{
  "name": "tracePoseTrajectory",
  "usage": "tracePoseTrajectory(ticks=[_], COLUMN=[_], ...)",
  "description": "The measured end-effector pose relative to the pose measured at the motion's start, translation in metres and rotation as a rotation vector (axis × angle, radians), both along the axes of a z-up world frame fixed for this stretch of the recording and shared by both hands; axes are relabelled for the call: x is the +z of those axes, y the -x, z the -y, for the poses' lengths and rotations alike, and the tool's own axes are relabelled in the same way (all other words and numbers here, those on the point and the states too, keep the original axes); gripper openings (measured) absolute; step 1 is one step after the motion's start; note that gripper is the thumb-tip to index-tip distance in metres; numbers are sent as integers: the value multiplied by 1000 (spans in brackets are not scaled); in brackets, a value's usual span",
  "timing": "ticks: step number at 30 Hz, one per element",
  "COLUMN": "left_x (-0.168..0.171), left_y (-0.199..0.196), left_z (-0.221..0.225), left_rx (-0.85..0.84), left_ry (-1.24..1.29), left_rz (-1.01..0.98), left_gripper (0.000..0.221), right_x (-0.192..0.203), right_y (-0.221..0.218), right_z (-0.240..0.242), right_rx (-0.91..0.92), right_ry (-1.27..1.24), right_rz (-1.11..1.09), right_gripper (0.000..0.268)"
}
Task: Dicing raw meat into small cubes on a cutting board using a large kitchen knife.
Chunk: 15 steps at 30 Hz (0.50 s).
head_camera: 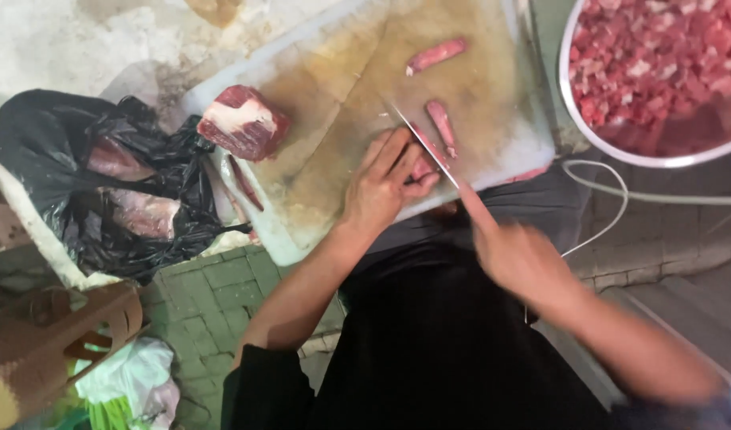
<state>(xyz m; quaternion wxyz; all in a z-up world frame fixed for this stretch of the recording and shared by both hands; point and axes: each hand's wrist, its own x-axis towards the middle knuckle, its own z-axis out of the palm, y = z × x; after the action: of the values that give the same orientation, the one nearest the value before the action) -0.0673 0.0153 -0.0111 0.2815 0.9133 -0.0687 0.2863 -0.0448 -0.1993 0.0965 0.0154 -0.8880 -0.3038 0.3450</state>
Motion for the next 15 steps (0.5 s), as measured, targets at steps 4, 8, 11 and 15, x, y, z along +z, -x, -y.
tracePoseTrajectory(ticks=[4,8,11,15], left_x=[-3,-1,-1,-3], left_y=[8,9,5,7], left_z=[2,6,3,0], left_rx=[-15,0,30,-39], left_ry=[13,2,-1,156], left_rz=[-16,77,133,144], left_gripper=[40,39,40,39], right_x=[-7,18,11,1], right_y=[-23,-19,-22,-28], right_z=[-58,-54,-40,-28], right_rx=[-64,-130,-182,-295], right_ry=[-216,-239,-365,-411], right_rz=[58,1,-2,-9], right_gripper=[69,67,62,66])
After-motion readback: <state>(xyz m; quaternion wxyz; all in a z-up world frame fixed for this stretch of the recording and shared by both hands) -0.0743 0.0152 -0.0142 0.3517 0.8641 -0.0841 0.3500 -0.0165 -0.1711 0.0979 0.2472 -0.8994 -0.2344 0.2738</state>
